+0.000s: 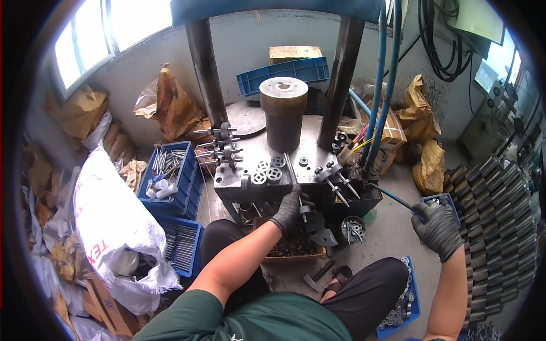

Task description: Assembling metal components using an industrial press machine.

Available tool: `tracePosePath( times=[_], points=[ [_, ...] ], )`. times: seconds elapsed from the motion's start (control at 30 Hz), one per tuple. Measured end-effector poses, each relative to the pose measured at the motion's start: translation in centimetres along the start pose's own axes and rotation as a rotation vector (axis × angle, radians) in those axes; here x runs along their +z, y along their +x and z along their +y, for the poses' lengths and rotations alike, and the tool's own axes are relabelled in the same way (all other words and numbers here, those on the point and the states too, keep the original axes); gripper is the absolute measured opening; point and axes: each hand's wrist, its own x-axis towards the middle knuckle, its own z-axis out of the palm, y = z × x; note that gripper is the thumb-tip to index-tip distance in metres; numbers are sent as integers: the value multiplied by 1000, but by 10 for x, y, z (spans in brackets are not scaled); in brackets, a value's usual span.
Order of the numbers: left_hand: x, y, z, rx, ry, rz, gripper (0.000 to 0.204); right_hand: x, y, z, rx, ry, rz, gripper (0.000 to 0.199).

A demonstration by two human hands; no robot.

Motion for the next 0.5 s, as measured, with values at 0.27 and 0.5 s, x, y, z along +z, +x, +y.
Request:
tracePosePath(
  times=[0.27,0.5],
  points=[
    [-28,-2,-4,654,686,45,46,10,-2,0,-6,-13,106,25],
    [49,-79,53,805,275,-411,53,9,-2,3,10,9,76,29]
  ],
)
